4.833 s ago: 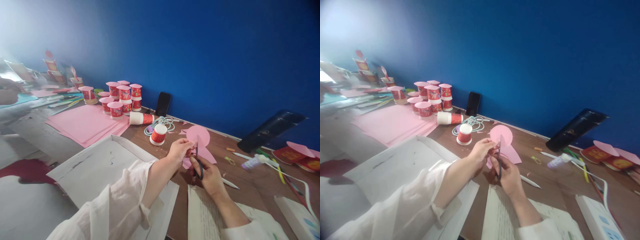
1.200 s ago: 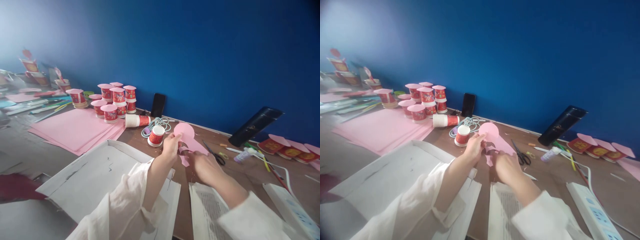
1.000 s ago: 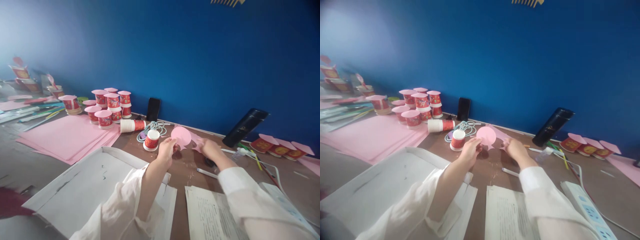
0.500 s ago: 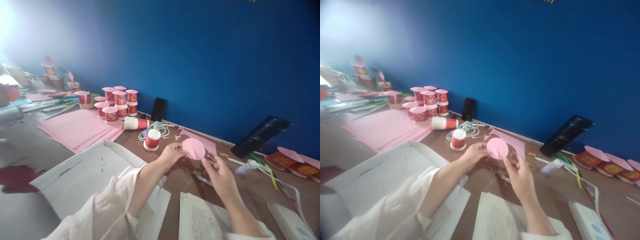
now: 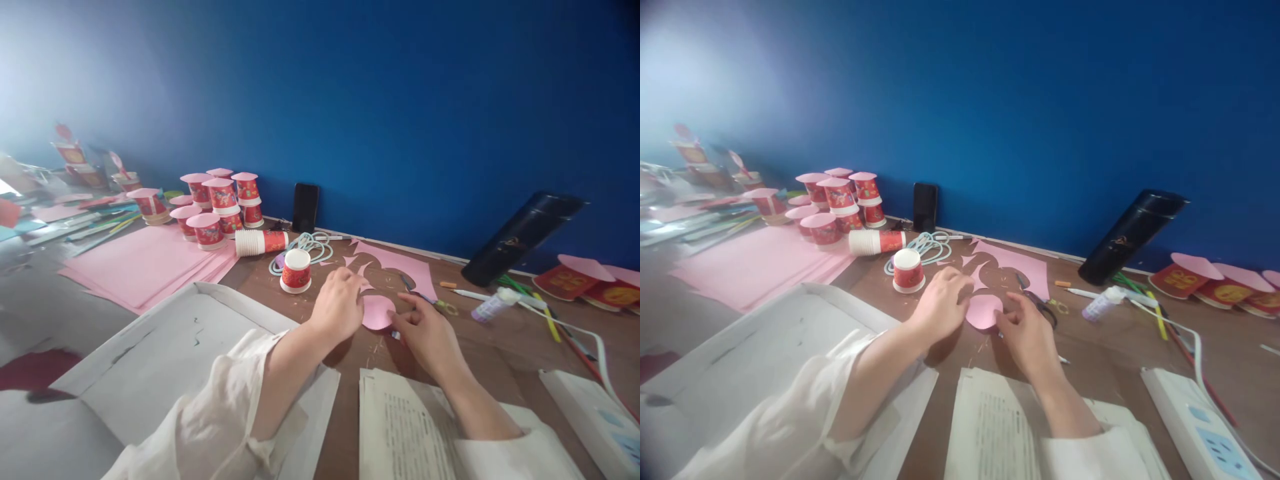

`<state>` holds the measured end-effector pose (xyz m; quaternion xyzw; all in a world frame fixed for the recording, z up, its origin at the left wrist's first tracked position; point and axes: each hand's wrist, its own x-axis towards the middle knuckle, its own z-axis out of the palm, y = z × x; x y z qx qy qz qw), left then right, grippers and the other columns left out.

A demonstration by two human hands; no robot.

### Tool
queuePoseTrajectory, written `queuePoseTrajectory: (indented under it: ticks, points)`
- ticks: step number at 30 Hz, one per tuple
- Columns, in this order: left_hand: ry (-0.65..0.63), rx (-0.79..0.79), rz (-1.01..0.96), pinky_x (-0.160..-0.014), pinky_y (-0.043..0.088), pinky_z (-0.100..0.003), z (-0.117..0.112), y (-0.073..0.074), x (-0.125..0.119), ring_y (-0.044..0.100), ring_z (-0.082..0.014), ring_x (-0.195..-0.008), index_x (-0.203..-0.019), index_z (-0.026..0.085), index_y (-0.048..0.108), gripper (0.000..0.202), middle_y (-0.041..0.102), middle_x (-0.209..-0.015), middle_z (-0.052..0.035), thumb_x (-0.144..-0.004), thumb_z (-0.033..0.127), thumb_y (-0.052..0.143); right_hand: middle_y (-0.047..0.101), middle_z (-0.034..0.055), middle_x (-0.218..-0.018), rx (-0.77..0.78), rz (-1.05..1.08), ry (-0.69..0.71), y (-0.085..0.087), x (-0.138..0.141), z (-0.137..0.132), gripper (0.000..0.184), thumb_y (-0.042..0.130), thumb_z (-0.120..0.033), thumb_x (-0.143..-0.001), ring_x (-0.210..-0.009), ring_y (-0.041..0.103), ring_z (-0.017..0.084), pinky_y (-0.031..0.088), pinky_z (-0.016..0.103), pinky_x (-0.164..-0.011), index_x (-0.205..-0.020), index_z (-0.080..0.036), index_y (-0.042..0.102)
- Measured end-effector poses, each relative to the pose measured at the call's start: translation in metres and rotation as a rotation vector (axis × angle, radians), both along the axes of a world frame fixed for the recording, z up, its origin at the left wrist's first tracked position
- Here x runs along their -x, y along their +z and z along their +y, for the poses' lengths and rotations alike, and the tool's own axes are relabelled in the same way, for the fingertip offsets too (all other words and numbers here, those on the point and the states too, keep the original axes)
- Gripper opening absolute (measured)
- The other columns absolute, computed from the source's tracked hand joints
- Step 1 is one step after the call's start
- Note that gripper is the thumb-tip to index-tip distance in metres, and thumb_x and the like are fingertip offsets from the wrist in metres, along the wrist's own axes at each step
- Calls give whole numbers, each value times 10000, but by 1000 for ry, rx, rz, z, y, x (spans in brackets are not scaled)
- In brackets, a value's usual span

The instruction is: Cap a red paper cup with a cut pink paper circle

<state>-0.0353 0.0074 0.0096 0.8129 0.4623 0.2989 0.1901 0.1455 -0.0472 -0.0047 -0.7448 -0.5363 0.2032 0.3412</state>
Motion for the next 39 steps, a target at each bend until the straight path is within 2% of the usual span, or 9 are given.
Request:
queuePoseTrajectory:
  ticks: [4, 8, 12, 16, 20, 25, 29, 35, 39]
  points:
    - [-306, -4, 110, -1066, 424, -360, -4, -4, -3, 567, -245, -1196, -1225, 158, 629, 406, 640, -1263, -106, -824, 135, 566, 724, -13, -666, 43, -42, -3, -1, 2, 0, 528, 627, -461, -765, -575, 635, 200, 444, 322, -642, -1227, -206, 629]
    - [-417, -26, 182, -1069, 420, -392, -2, -9, -8, 553, -280, -1232, -1254, 153, 597, 475, 613, -1343, -111, -810, 303, 679, 727, -9, -687, 55, 29, 45, 1, 4, 0, 555, 619, -493, -792, -530, 608, 183, 440, 318, -605, -1264, -201, 612]
    - [-375, 8, 241, -873, 502, -355, 0, -6, -12, 659, -252, -1005, -1023, 212, 692, 237, 726, -1083, -63, -901, 351, 544, 722, 7, -696, -5, 92, 142, -1, 1, -3, 548, 592, -531, -833, -525, 601, 172, 452, 313, -586, -1251, -177, 619]
    - [-297, 11, 260, -732, 492, -323, -3, -4, -15, 672, -228, -861, -866, 249, 703, 311, 733, -917, -33, -945, 368, 426, 745, 35, -789, -55, 126, 148, -1, -6, -6, 477, 580, -540, -857, -545, 623, 166, 484, 309, -582, -1157, -180, 669]
    - [-298, -49, 271, -750, 490, -324, -5, -6, -18, 658, -244, -899, -925, 244, 694, 239, 726, -963, -43, -856, 447, 586, 765, 58, -857, -65, 117, 161, -3, -9, -5, 435, 574, -505, -874, -596, 663, 182, 518, 316, -599, -1138, -180, 689]
    - [-321, -24, 270, -794, 497, -362, -4, -8, -17, 647, -286, -956, -1090, 229, 670, 432, 717, -1044, -80, -749, 490, 712, 751, 32, -1112, -76, -86, 169, -6, -9, -5, 315, 526, -308, -896, -973, 701, 223, 507, 354, -865, -1146, -278, 715]
    - [-344, -48, 246, -796, 500, -378, -3, -10, -14, 651, -301, -958, -1123, 218, 653, 484, 712, -1067, -91, -722, 475, 739, 705, 8, -1176, -15, -348, 141, -5, -10, -3, 334, 559, -298, -868, -955, 687, 226, 479, 322, -734, -1162, -356, 707]
    - [-329, -7, 181, -831, 503, -382, -1, -11, -14, 654, -308, -985, -1106, 197, 656, 594, 697, -1101, -106, -665, 580, 769, 682, 17, -1027, 4, -441, 171, 0, -11, 2, 223, 532, -336, -902, -878, 664, 193, 401, 275, -641, -964, -317, 745]
    - [-276, 106, 119, -774, 495, -325, 1, -9, -13, 667, -258, -924, -1025, 235, 698, 389, 719, -1056, -68, -782, 536, 666, 672, 9, -1054, -26, -416, 191, -1, -11, 0, 210, 544, -331, -902, -922, 659, 192, 420, 278, -691, -966, -328, 744]
